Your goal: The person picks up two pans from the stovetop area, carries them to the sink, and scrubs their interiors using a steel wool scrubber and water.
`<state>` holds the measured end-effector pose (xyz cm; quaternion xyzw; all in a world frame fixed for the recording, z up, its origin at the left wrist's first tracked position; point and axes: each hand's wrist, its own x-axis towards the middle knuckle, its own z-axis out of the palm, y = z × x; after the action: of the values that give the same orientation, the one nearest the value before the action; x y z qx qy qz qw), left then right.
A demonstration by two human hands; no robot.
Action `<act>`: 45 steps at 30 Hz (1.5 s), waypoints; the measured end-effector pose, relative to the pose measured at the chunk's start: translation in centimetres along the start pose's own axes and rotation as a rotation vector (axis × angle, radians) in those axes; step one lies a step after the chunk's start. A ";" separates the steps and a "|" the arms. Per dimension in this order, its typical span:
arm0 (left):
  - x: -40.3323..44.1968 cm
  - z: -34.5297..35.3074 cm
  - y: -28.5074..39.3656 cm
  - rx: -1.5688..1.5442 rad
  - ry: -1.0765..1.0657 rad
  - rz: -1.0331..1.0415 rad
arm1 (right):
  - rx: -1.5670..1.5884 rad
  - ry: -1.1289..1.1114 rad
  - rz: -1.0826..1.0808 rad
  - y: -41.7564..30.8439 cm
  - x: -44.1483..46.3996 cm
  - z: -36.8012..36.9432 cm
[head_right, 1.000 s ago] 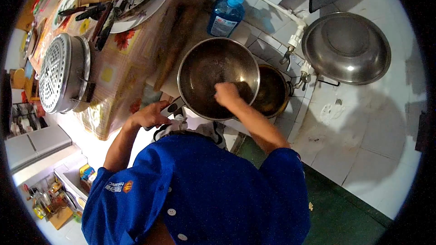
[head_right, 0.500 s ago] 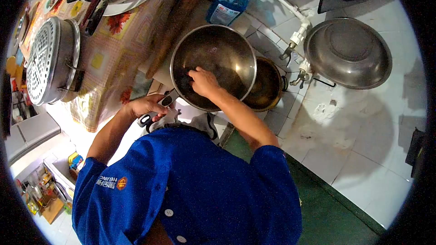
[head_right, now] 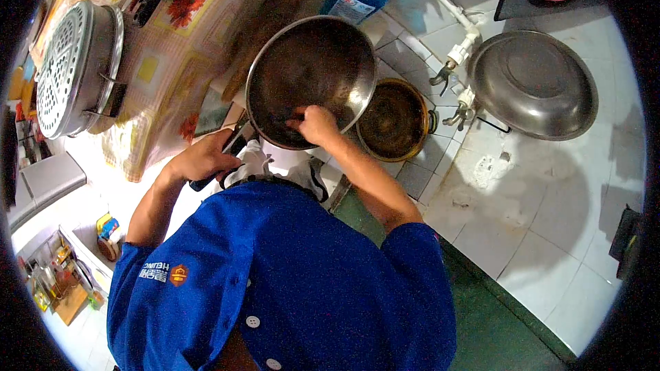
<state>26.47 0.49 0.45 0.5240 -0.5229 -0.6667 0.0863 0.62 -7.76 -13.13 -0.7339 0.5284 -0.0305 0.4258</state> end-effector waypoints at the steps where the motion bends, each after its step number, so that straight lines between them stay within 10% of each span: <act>1: -0.1 0.1 -0.1 -0.003 0.000 -0.004 | 0.001 -0.004 0.000 0.0 0.1 0.1; 9: 0.1 0.7 -0.6 0.055 0.074 0.038 | -0.640 0.305 -0.011 4.5 1.5 -3.1; 14: 0.0 0.7 -0.8 -0.031 0.058 0.042 | 0.145 0.036 -0.002 -0.3 0.7 1.7; 20: -0.3 1.1 0.1 -0.088 0.069 -0.010 | -0.599 0.438 -0.012 5.0 1.9 -3.9; 24: -0.3 1.2 0.6 -0.092 0.059 0.007 | -0.159 0.165 -0.015 2.0 0.6 0.7; 33: -0.3 1.3 0.4 -0.034 0.044 0.029 | -0.441 0.129 0.079 2.7 0.9 -3.9; 42: 0.6 1.9 3.4 0.088 -0.026 -0.016 | 0.232 -0.098 -0.101 0.1 -2.4 -1.3; 45: 0.8 2.8 4.5 0.011 -0.080 -0.012 | -0.184 -0.026 0.027 3.6 -1.4 -1.9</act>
<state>22.02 -0.32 3.27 0.5005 -0.5263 -0.6850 0.0582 -3.67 -8.04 -13.67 -0.7630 0.5332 0.0335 0.3640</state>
